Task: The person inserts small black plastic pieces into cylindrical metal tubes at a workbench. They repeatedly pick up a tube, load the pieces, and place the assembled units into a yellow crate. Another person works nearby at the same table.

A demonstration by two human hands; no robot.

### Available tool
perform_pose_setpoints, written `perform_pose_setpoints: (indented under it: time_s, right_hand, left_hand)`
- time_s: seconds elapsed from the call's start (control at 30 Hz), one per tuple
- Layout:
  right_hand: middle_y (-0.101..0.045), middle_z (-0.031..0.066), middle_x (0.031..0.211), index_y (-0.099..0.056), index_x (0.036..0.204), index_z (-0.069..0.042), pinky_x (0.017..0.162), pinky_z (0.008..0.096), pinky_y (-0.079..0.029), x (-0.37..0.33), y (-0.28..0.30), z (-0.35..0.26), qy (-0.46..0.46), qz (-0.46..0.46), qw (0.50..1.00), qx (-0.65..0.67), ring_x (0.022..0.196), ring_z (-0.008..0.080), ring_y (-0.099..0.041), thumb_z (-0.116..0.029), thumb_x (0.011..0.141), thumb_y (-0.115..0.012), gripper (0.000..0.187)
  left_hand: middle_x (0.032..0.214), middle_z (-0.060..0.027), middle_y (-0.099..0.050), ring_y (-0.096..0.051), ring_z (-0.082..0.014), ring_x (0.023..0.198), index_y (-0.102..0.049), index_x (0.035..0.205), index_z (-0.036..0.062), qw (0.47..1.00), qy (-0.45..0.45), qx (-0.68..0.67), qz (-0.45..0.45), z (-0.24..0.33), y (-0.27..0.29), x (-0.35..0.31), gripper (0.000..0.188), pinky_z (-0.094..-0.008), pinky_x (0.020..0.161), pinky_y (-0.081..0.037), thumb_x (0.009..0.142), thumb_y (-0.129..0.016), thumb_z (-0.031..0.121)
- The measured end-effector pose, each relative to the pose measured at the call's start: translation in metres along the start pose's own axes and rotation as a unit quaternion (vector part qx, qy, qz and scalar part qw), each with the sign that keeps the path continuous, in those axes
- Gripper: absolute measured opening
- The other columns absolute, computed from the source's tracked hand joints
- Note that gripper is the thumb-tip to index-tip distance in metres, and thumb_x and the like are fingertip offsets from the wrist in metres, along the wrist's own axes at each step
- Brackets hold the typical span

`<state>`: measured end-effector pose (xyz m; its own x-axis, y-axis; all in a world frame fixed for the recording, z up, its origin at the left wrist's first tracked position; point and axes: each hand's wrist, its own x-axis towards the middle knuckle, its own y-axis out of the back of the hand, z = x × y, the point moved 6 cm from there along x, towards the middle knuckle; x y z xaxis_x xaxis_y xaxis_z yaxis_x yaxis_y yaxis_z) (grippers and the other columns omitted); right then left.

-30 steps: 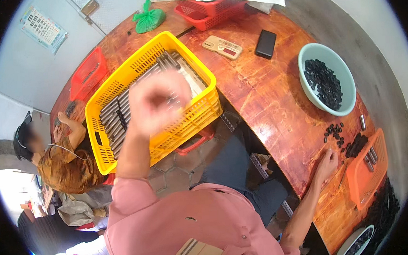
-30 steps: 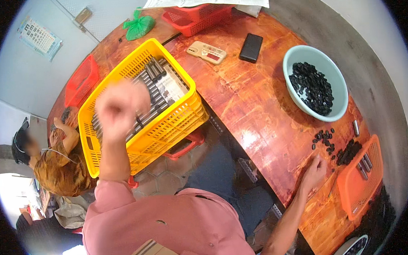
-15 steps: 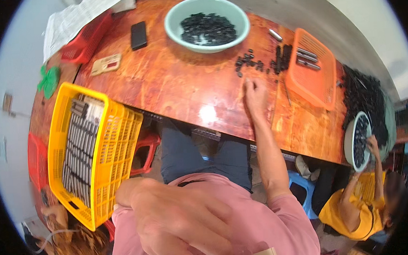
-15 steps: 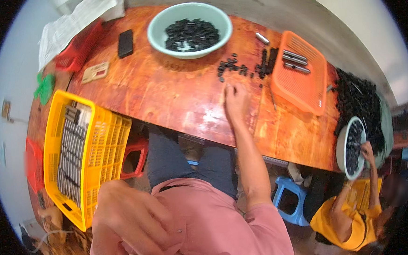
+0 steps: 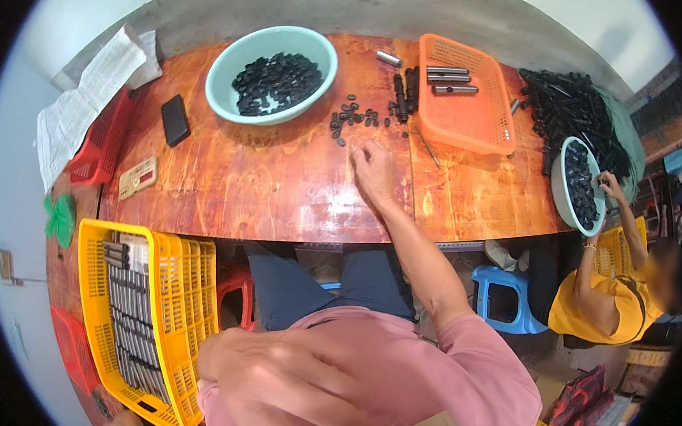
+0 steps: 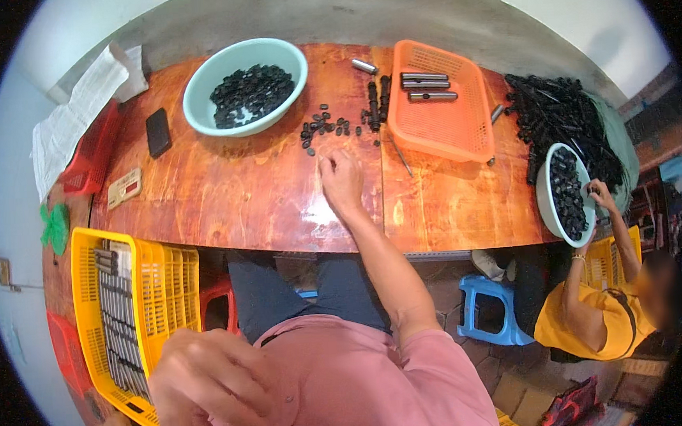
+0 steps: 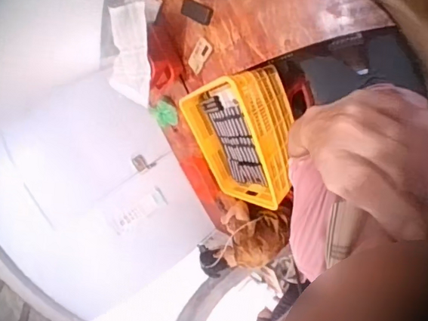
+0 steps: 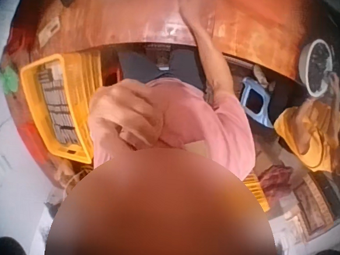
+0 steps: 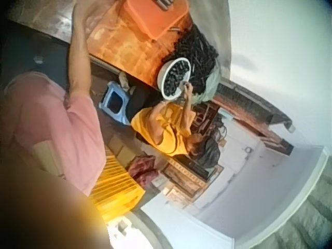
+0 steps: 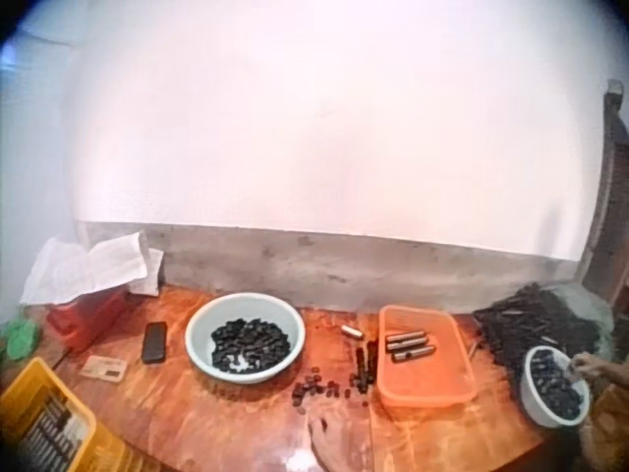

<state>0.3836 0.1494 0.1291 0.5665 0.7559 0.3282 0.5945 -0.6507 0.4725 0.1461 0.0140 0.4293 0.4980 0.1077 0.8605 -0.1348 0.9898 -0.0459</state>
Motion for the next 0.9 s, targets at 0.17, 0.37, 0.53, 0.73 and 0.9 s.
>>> perform_pose_setpoints:
  time_s: [0.17,0.37,0.53,0.73,0.9]
  right_hand:
    - [-0.064,0.0105,0.082,-0.067,0.093,0.001,0.067,0.0359,-0.048,-0.001,0.021,-0.029,-0.046,0.001,0.989,0.144,0.077,0.023,-0.063,-0.014,0.094,-0.066,0.015]
    - [-0.063,0.0125,0.084,-0.067,0.095,0.0,0.07,0.0366,-0.05,0.086,0.116,-0.049,0.113,0.144,0.983,-0.016,0.076,0.0246,-0.062,-0.017,0.094,-0.067,0.017]
    - [-0.071,0.0207,0.102,-0.071,0.098,0.0,0.083,0.0479,-0.054,0.199,0.158,0.039,0.02,0.041,0.933,-0.356,0.097,0.0358,-0.068,-0.013,0.09,-0.064,0.016]
    - [-0.072,0.0204,0.11,-0.071,0.109,-0.005,0.092,0.0503,-0.055,0.225,0.168,0.129,-0.017,-0.1,0.85,-0.517,0.108,0.0379,-0.068,-0.008,0.086,-0.061,0.025]
    - [-0.073,0.0171,0.106,-0.07,0.108,-0.007,0.088,0.0502,-0.056,0.22,0.163,0.124,0.07,-0.071,0.809,-0.579,0.105,0.0344,-0.07,-0.009,0.088,-0.06,0.022]
  left_hand:
    - [0.087,-0.0115,-0.071,-0.067,-0.0228,0.067,-0.073,0.116,0.0176,0.999,0.041,-0.009,-0.003,0.005,0.01,0.001,0.023,-0.032,0.06,-0.047,0.094,-0.073,0.022]
    - [0.084,-0.0105,-0.071,-0.068,-0.0255,0.07,-0.074,0.11,0.0163,0.996,0.089,-0.001,-0.03,0.018,0.026,-0.01,0.018,-0.0344,0.063,-0.048,0.093,-0.074,0.024]
    - [0.09,-0.01,-0.071,-0.067,-0.0238,0.074,-0.074,0.09,0.0045,0.972,0.203,0.117,-0.019,0.013,0.049,-0.067,0.016,-0.0346,0.067,-0.048,0.083,-0.081,0.017]
    - [0.095,-0.0086,-0.073,-0.068,-0.0242,0.087,-0.075,0.105,0.002,0.854,0.465,0.226,0.057,-0.016,0.052,-0.165,0.022,-0.0353,0.078,-0.052,0.083,-0.075,0.007]
    - [0.095,-0.0094,-0.071,-0.067,-0.0185,0.087,-0.074,0.109,0.0011,0.798,0.557,0.195,0.123,-0.032,0.042,-0.216,0.022,-0.0308,0.077,-0.053,0.089,-0.071,0.01]
